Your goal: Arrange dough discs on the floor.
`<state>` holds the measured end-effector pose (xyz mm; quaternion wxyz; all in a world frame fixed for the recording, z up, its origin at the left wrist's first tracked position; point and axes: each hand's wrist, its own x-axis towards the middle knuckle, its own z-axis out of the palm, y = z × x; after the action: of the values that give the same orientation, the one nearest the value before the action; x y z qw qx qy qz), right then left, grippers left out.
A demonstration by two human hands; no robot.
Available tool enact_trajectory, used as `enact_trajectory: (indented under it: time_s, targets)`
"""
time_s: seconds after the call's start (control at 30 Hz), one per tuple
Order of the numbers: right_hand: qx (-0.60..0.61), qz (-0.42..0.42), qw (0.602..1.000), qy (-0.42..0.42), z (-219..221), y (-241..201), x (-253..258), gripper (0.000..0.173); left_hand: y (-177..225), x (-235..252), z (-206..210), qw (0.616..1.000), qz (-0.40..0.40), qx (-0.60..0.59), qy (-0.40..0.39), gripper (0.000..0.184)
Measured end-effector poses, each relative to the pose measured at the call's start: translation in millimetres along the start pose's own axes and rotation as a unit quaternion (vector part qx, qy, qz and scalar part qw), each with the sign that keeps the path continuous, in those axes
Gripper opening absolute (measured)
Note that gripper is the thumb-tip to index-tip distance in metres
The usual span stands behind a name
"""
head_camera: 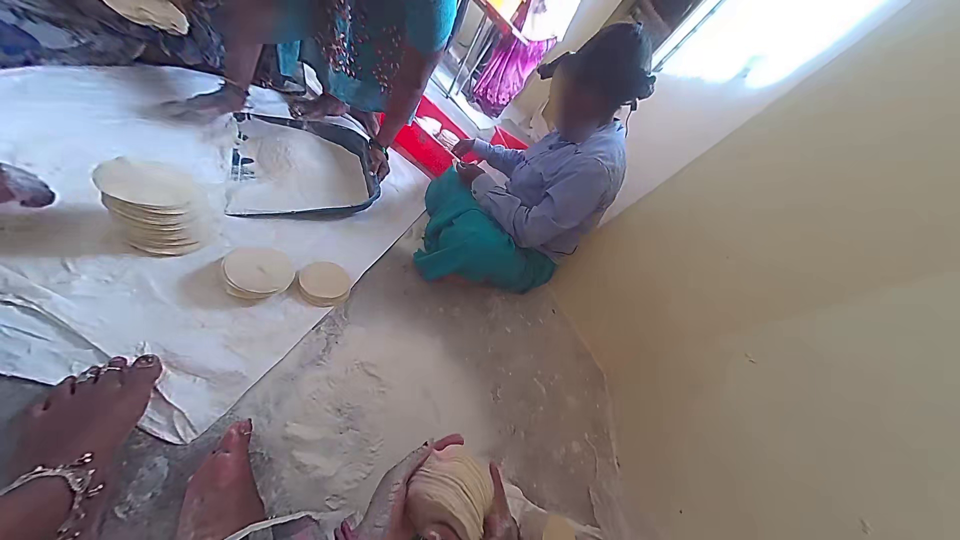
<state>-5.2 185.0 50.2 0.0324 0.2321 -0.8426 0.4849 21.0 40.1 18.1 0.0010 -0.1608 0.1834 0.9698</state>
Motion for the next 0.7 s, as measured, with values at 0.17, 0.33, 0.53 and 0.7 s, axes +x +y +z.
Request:
enact_trajectory:
  time_s: [0.17,0.33,0.53,0.7]
  targets:
    - [0.037,-0.020,0.999,0.023,-1,-11,4,0.070,1,-5,7,0.998,-0.001,0.004,0.055,0.060]
    - [-0.025,0.001,1.000,0.009,0,-14,6,0.097,0,-16,26,0.983,-0.031,-0.095,0.151,0.038]
    - [0.063,-0.031,0.997,0.032,-3,-16,5,0.080,5,-10,15,0.999,-0.008,-0.046,0.008,0.056]
    - [-0.030,-0.039,0.999,-0.008,-2,-20,9,0.079,14,-12,25,0.999,-0.022,0.000,0.045,0.055]
